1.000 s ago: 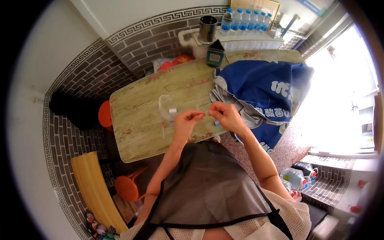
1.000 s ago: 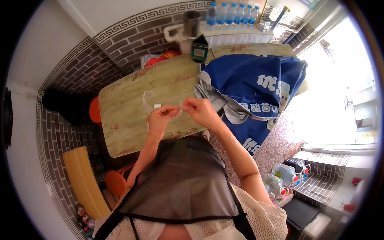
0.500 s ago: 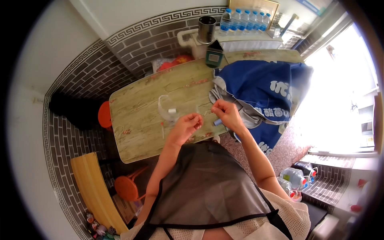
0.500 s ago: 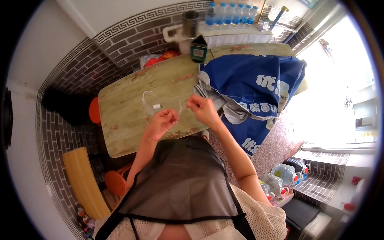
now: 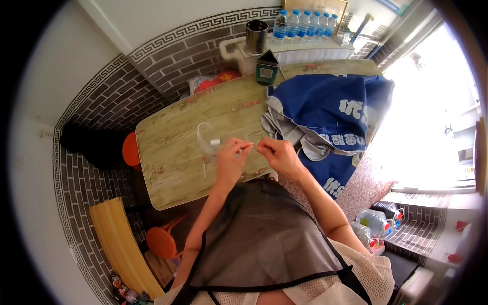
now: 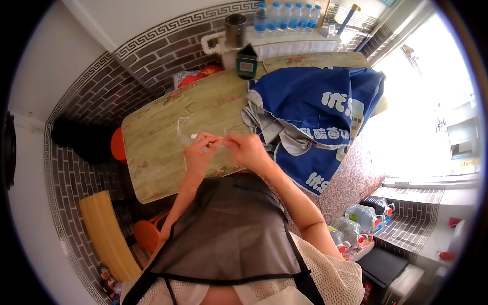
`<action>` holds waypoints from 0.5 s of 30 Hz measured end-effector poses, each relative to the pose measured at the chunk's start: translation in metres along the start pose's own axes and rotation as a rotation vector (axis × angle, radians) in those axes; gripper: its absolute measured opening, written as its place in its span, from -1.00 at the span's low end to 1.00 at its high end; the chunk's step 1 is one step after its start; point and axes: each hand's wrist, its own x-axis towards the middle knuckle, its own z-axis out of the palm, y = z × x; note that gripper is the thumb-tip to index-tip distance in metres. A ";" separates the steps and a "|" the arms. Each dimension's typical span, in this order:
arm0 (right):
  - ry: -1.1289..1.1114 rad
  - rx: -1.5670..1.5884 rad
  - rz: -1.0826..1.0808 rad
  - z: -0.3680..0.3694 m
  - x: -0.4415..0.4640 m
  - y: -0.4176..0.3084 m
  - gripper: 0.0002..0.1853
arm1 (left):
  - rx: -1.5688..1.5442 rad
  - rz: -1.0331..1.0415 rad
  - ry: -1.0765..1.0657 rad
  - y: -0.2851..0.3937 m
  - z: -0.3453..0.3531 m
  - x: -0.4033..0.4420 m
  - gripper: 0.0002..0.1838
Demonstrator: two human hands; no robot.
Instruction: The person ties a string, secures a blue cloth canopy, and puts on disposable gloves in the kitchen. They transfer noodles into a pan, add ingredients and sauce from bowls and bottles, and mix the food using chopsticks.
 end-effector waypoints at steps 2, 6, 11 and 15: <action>-0.014 0.029 0.152 -0.008 0.007 0.001 -0.90 | 0.030 0.050 -0.031 0.005 0.006 -0.004 -0.90; -0.012 0.039 0.111 -0.011 0.010 0.004 -0.90 | 0.144 0.242 0.009 0.013 0.008 -0.005 -0.92; -0.046 0.066 0.147 -0.011 0.011 0.006 -0.91 | 0.134 0.173 0.014 0.015 0.009 -0.006 -0.90; -0.056 0.091 0.154 -0.012 0.011 0.005 -0.90 | 0.003 0.054 0.017 0.018 0.011 -0.008 -0.88</action>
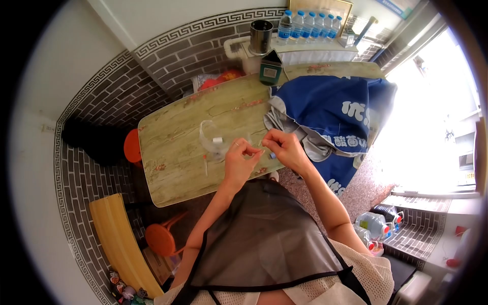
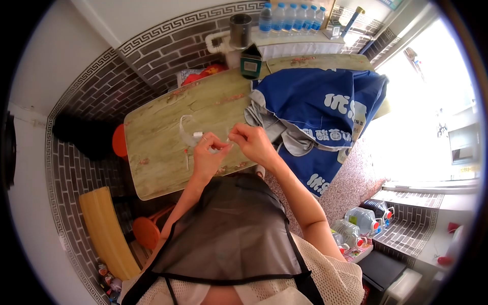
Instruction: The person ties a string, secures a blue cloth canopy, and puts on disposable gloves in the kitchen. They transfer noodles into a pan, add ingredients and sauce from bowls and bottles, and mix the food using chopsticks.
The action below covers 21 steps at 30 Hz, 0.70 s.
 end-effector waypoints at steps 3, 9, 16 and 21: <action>-0.009 0.032 0.003 -0.001 0.000 -0.002 -0.89 | -0.059 -0.053 0.003 -0.004 0.002 0.000 -0.85; -0.010 0.038 0.025 -0.005 -0.001 0.001 -0.89 | -0.172 -0.088 -0.019 -0.013 0.002 0.001 -0.83; -0.008 0.048 0.021 -0.006 0.000 0.001 -0.89 | -0.149 -0.091 -0.104 0.004 0.000 0.001 -0.91; -0.019 0.012 0.033 -0.005 -0.001 0.006 -0.89 | -0.097 -0.043 -0.095 0.000 0.000 0.000 -0.91</action>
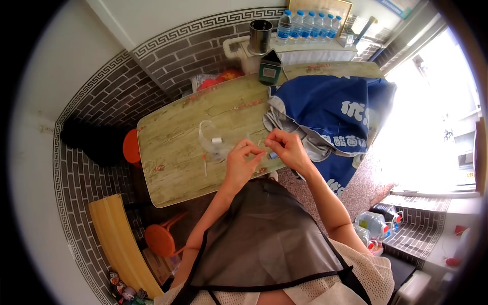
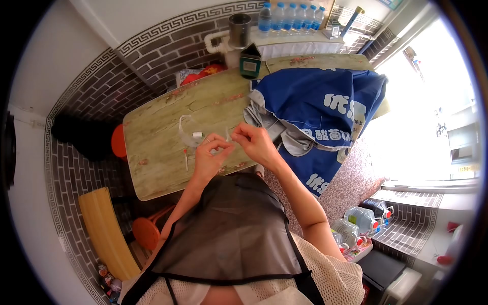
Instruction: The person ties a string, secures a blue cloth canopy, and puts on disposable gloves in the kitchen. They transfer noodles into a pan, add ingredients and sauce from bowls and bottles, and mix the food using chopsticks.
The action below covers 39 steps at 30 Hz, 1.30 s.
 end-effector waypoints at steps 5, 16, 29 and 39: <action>0.011 0.050 0.010 0.004 -0.001 0.002 -0.88 | -0.009 -0.047 0.014 -0.002 0.001 0.000 -0.90; 0.028 0.067 0.065 0.006 -0.003 0.018 -0.87 | -0.196 -0.206 -0.025 -0.028 -0.002 0.004 -0.90; 0.012 0.096 0.133 0.025 -0.014 0.017 -0.88 | -0.961 -0.466 0.017 -0.049 -0.010 0.007 -0.85; 0.028 -0.001 0.091 0.005 -0.006 0.028 -0.88 | 0.014 -0.151 -0.092 -0.044 -0.006 0.003 -0.84</action>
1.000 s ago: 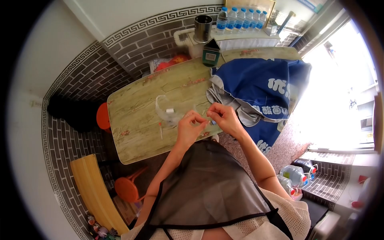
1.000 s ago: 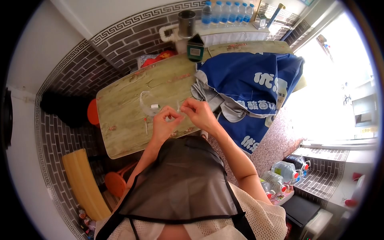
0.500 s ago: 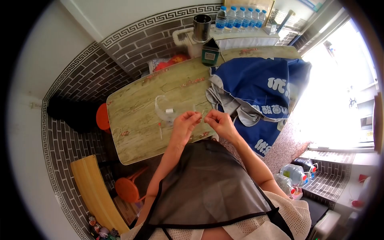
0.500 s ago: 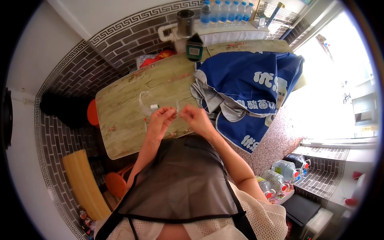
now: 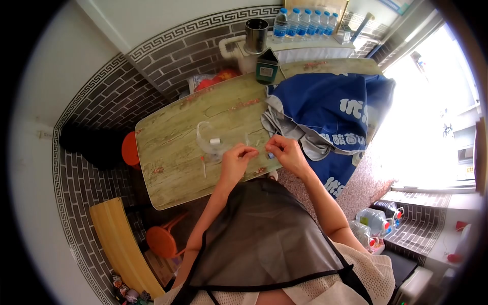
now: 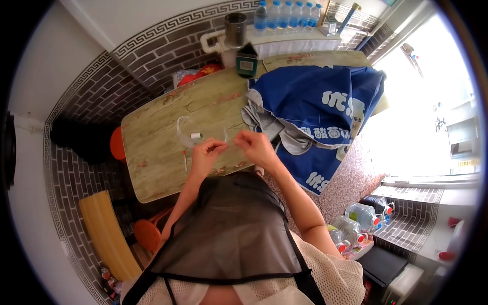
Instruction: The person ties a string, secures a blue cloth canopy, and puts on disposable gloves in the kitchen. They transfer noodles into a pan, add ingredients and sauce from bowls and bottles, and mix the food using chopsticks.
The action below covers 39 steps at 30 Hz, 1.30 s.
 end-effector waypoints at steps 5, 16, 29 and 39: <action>0.042 0.077 0.048 -0.014 0.005 -0.001 -0.87 | -0.222 -0.127 0.001 -0.005 -0.006 0.001 -0.91; 0.091 -0.077 -0.039 -0.045 0.025 -0.001 -0.87 | -0.232 -0.147 0.077 -0.009 -0.011 0.019 -0.89; 0.053 -0.479 0.044 -0.281 0.008 0.018 -0.86 | -0.222 -0.243 0.476 -0.075 -0.087 0.084 -0.86; 0.131 -0.408 0.006 -0.393 -0.044 0.049 -0.81 | -0.535 -0.288 0.545 -0.081 -0.115 0.064 -0.88</action>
